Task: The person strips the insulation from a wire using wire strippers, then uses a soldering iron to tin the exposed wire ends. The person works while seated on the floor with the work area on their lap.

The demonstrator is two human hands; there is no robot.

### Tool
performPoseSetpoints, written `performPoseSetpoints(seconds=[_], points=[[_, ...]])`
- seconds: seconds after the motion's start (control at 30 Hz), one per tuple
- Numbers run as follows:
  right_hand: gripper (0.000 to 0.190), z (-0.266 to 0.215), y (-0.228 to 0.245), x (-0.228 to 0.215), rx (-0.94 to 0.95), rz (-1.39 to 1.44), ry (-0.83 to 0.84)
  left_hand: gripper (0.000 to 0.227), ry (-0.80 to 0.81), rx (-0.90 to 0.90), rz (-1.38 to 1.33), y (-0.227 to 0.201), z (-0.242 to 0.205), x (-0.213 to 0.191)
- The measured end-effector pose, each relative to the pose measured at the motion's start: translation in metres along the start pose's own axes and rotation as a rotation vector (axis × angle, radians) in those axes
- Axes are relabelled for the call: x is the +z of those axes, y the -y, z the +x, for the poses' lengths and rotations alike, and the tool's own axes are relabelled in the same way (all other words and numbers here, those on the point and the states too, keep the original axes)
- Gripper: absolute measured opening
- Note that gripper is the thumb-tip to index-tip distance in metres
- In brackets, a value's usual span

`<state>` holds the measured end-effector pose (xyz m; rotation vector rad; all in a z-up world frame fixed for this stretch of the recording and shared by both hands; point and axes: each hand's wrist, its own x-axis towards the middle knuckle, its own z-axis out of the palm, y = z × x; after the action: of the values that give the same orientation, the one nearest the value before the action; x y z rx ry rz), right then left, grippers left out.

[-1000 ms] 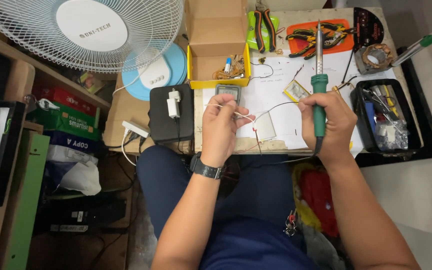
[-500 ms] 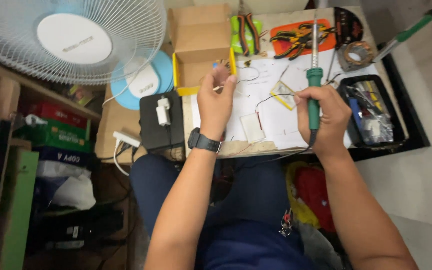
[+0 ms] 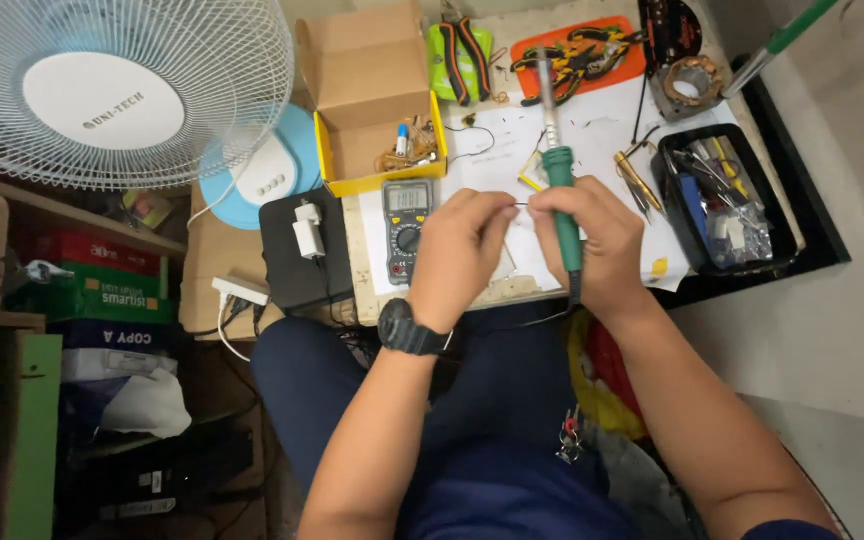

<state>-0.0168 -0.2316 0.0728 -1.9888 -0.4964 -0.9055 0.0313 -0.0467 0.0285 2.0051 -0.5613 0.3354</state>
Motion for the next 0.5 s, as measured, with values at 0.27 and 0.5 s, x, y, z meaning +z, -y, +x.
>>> performPoseSetpoints(seconds=[0.27,0.5], points=[[0.011,0.009,0.007,-0.001,-0.019,0.013,0.015,0.014,-0.199,-0.48,-0.742,0.018,-0.002,-0.019],[0.029,-0.004,0.013,0.012,0.02,-0.041,0.106,0.026,-0.304,-0.689,-0.855,0.026,-0.029,-0.058]])
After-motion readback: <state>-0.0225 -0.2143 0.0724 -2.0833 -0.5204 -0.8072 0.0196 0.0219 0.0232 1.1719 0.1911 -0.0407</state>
